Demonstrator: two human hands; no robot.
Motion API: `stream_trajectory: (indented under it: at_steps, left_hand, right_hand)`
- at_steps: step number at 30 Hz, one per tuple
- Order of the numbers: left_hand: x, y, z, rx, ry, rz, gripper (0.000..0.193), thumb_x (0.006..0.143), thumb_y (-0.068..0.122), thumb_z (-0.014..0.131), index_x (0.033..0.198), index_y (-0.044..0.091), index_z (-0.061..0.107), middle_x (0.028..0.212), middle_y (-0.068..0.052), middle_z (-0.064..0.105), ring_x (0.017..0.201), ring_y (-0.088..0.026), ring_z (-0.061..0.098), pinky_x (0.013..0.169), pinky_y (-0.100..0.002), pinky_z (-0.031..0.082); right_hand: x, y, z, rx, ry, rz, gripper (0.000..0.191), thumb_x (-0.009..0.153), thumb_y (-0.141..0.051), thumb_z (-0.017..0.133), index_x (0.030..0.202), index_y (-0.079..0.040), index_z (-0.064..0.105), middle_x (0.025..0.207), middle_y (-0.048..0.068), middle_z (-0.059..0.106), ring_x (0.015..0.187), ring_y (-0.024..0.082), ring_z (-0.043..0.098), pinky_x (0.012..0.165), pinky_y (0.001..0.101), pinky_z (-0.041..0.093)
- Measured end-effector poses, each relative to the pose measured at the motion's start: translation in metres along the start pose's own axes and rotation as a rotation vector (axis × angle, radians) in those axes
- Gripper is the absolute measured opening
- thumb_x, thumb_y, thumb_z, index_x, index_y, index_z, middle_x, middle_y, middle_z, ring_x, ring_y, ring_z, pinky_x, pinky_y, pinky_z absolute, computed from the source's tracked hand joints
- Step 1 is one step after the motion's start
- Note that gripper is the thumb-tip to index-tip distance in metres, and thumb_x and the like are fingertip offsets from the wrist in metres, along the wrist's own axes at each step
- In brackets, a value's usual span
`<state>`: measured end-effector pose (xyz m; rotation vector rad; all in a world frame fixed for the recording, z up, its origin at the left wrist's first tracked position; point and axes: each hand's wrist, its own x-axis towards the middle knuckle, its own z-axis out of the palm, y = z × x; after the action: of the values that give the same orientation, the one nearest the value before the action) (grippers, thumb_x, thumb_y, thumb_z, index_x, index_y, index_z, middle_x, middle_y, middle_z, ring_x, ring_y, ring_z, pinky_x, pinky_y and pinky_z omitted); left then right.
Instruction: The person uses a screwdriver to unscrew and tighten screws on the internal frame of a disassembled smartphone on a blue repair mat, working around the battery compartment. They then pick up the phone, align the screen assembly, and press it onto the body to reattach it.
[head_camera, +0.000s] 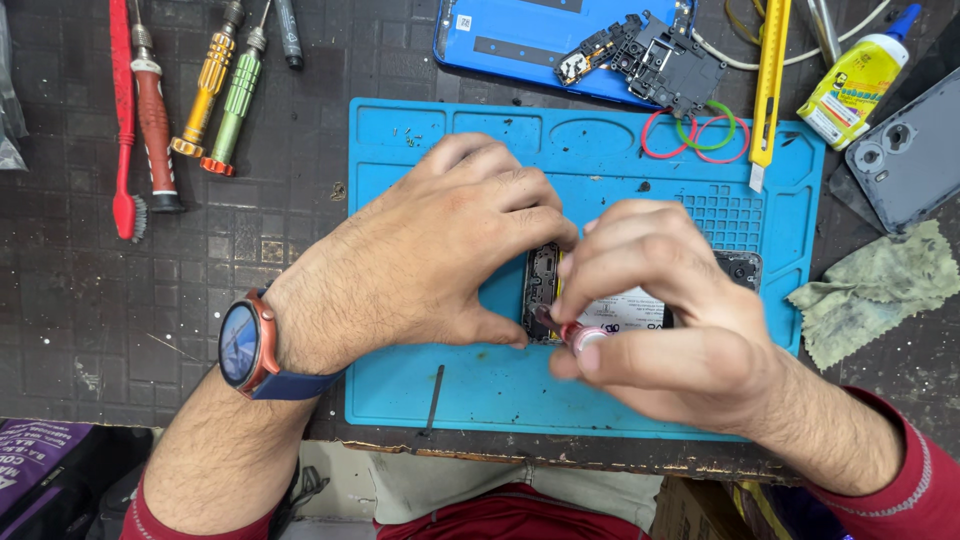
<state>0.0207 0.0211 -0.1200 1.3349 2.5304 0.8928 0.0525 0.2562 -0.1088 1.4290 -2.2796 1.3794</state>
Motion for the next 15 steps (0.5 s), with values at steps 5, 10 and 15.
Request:
stream_trajectory:
  at_steps: [5, 10, 15]
  left_hand:
    - [0.0000, 0.0001, 0.0004, -0.008, 0.002, -0.007, 0.074, 0.054, 0.042, 0.095, 0.115, 0.012, 0.067, 0.111, -0.007, 0.064, 0.119, -0.034, 0.055, 0.111, -0.053, 0.035]
    - [-0.0003, -0.0002, 0.0002, -0.003, -0.008, -0.010, 0.074, 0.054, 0.043, 0.094, 0.115, 0.012, 0.066, 0.113, -0.007, 0.064, 0.120, -0.034, 0.055, 0.109, -0.051, 0.037]
    - [-0.0011, -0.0001, -0.0008, -0.026, 0.016, 0.003, 0.073, 0.055, 0.041, 0.095, 0.116, 0.012, 0.066, 0.113, -0.007, 0.064, 0.120, -0.034, 0.055, 0.109, -0.052, 0.037]
  right_hand:
    - [0.0031, -0.0029, -0.0001, -0.005, -0.015, 0.121, 0.029, 0.081, 0.004, 0.080, 0.093, -0.012, 0.059, 0.107, 0.003, 0.074, 0.101, 0.026, 0.070, 0.096, 0.0474, 0.052]
    - [0.0076, -0.0023, 0.0024, 0.038, 0.020, 0.007, 0.031, 0.079, -0.011, 0.086, 0.095, -0.014, 0.060, 0.105, 0.007, 0.066, 0.101, 0.028, 0.065, 0.092, 0.0446, 0.049]
    - [0.0033, -0.0038, -0.0006, 0.014, -0.050, 0.100, 0.033, 0.081, 0.006, 0.079, 0.097, -0.014, 0.058, 0.107, 0.002, 0.073, 0.100, 0.025, 0.069, 0.093, 0.0465, 0.051]
